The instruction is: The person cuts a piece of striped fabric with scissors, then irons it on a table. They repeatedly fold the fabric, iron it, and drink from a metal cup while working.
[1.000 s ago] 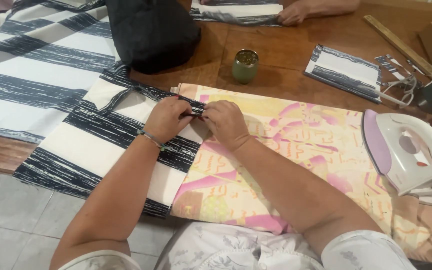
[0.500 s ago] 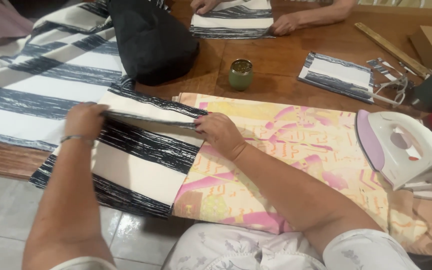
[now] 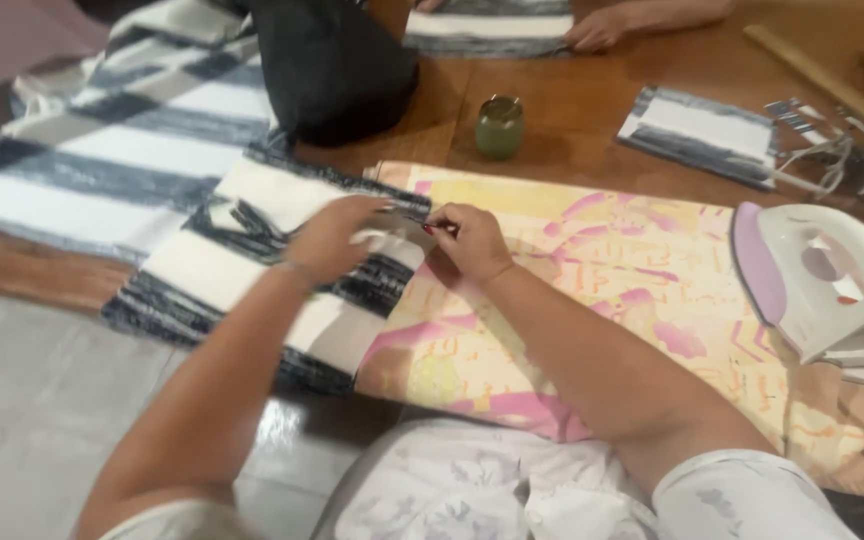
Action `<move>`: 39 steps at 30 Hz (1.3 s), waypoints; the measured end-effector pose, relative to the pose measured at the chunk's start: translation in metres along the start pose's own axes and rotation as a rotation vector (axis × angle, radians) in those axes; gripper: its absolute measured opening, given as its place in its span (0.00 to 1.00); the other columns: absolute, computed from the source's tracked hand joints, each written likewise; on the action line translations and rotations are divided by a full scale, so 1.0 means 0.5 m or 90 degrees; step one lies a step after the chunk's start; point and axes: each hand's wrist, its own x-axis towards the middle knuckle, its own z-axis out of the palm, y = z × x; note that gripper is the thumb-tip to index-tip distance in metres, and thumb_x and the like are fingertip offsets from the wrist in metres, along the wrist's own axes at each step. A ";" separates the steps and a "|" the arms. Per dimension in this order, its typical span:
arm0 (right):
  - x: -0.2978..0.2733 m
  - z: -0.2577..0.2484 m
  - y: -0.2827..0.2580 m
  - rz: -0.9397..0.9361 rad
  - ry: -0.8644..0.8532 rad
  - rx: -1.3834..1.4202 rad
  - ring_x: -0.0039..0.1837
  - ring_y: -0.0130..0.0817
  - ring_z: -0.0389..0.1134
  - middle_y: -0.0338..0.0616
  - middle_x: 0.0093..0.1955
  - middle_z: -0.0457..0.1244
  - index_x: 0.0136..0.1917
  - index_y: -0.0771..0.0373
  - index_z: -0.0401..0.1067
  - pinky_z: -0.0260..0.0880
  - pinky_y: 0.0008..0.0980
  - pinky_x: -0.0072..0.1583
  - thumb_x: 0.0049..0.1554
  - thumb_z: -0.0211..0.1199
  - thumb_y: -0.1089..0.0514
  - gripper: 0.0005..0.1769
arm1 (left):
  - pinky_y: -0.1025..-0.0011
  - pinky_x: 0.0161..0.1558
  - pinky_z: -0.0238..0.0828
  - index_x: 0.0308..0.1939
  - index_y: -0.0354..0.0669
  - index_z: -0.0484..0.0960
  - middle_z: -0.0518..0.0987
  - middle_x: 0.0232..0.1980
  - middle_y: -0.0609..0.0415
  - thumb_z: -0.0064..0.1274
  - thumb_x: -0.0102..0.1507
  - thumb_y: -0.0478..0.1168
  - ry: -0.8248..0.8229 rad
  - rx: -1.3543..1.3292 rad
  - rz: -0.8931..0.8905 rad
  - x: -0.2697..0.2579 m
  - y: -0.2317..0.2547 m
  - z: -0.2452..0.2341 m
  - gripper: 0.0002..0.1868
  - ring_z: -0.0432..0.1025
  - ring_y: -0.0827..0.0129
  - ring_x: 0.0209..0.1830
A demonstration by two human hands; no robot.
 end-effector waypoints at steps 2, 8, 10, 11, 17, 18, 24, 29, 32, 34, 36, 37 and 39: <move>-0.015 0.014 0.017 -0.046 -0.022 0.003 0.48 0.37 0.74 0.36 0.43 0.72 0.45 0.49 0.78 0.76 0.34 0.52 0.51 0.73 0.58 0.08 | 0.52 0.67 0.65 0.64 0.42 0.77 0.80 0.59 0.42 0.57 0.61 0.35 -0.007 0.027 -0.001 0.005 0.009 0.080 0.25 0.71 0.45 0.64; -0.038 0.000 -0.006 -0.111 -0.086 0.000 0.50 0.37 0.74 0.34 0.44 0.71 0.46 0.48 0.78 0.75 0.37 0.54 0.51 0.72 0.59 0.10 | 0.53 0.63 0.69 0.48 0.44 0.81 0.81 0.44 0.48 0.59 0.60 0.38 0.074 0.154 0.163 -0.009 -0.050 0.152 0.12 0.76 0.52 0.54; -0.043 -0.005 -0.014 -0.090 -0.111 0.027 0.51 0.40 0.74 0.36 0.45 0.71 0.48 0.50 0.78 0.75 0.39 0.55 0.52 0.70 0.60 0.10 | 0.54 0.63 0.69 0.43 0.45 0.82 0.81 0.41 0.50 0.60 0.60 0.39 0.089 0.163 0.210 -0.020 -0.038 0.103 0.09 0.76 0.55 0.52; -0.045 -0.005 -0.015 -0.060 -0.111 0.052 0.53 0.41 0.74 0.37 0.47 0.72 0.48 0.51 0.77 0.75 0.40 0.56 0.54 0.69 0.61 0.09 | 0.53 0.68 0.62 0.40 0.50 0.82 0.83 0.39 0.54 0.59 0.61 0.41 0.095 0.258 0.197 -0.026 -0.040 0.084 0.05 0.77 0.60 0.55; -0.042 -0.018 -0.055 -0.026 -0.129 0.111 0.61 0.48 0.72 0.43 0.54 0.73 0.47 0.56 0.74 0.73 0.44 0.60 0.55 0.69 0.63 0.07 | 0.35 0.76 0.39 0.49 0.61 0.85 0.75 0.62 0.59 0.54 0.61 0.43 -0.037 0.551 0.057 -0.015 -0.134 -0.053 0.13 0.60 0.55 0.76; -0.044 -0.026 -0.074 -0.032 -0.151 0.127 0.64 0.53 0.71 0.47 0.58 0.72 0.46 0.59 0.74 0.72 0.48 0.61 0.54 0.69 0.63 0.07 | 0.33 0.77 0.34 0.59 0.63 0.84 0.64 0.82 0.60 0.53 0.62 0.42 -0.218 0.670 -0.118 -0.008 -0.132 -0.076 0.21 0.47 0.53 0.85; -0.046 -0.027 -0.041 -0.028 -0.223 0.081 0.74 0.51 0.62 0.44 0.66 0.69 0.44 0.57 0.73 0.65 0.50 0.70 0.53 0.71 0.62 0.08 | 0.21 0.73 0.08 0.74 0.56 0.69 0.48 0.87 0.55 0.40 0.70 0.43 -0.266 0.832 -0.363 0.047 -0.189 -0.108 0.27 0.32 0.46 0.86; -0.037 -0.035 -0.051 0.039 -0.296 0.078 0.82 0.45 0.53 0.47 0.72 0.65 0.41 0.56 0.71 0.59 0.41 0.74 0.57 0.68 0.61 0.06 | 0.44 0.73 0.40 0.65 0.53 0.78 0.58 0.80 0.50 0.47 0.59 0.31 -0.265 0.544 -0.347 0.099 -0.071 -0.109 0.29 0.48 0.51 0.81; -0.036 -0.041 -0.076 0.054 -0.244 0.148 0.78 0.46 0.59 0.52 0.68 0.67 0.41 0.57 0.71 0.64 0.41 0.73 0.57 0.65 0.65 0.05 | 0.45 0.74 0.45 0.72 0.49 0.70 0.76 0.65 0.50 0.47 0.54 0.31 -0.260 0.151 -0.187 0.061 0.007 -0.053 0.39 0.67 0.57 0.67; -0.033 -0.052 -0.116 0.072 -0.199 0.214 0.75 0.47 0.64 0.56 0.64 0.69 0.42 0.59 0.72 0.71 0.39 0.70 0.57 0.62 0.68 0.06 | 0.30 0.74 0.34 0.74 0.47 0.65 0.82 0.57 0.53 0.54 0.51 0.46 -0.292 0.055 -0.092 0.036 0.066 -0.041 0.45 0.75 0.58 0.59; -0.032 -0.073 -0.177 -0.033 -0.120 0.230 0.61 0.39 0.73 0.47 0.54 0.72 0.44 0.61 0.75 0.73 0.40 0.68 0.56 0.61 0.70 0.07 | 0.45 0.81 0.37 0.59 0.48 0.80 0.86 0.51 0.56 0.45 0.59 0.25 -0.217 0.098 -0.199 0.025 0.144 -0.065 0.26 0.77 0.68 0.57; -0.042 -0.083 -0.196 -0.031 -0.119 0.227 0.61 0.39 0.73 0.47 0.54 0.72 0.44 0.61 0.75 0.73 0.40 0.68 0.56 0.61 0.70 0.07 | 0.45 0.81 0.37 0.59 0.48 0.80 0.86 0.51 0.56 0.45 0.59 0.25 -0.218 0.096 -0.197 -0.001 0.044 -0.048 0.26 0.77 0.68 0.57; -0.062 -0.107 -0.230 0.048 -0.067 0.252 0.51 0.33 0.74 0.42 0.45 0.70 0.47 0.62 0.74 0.79 0.28 0.54 0.57 0.64 0.68 0.04 | 0.56 0.60 0.69 0.53 0.54 0.87 0.81 0.64 0.59 0.56 0.56 0.35 -0.054 0.187 -0.139 -0.055 -0.137 -0.013 0.21 0.71 0.58 0.66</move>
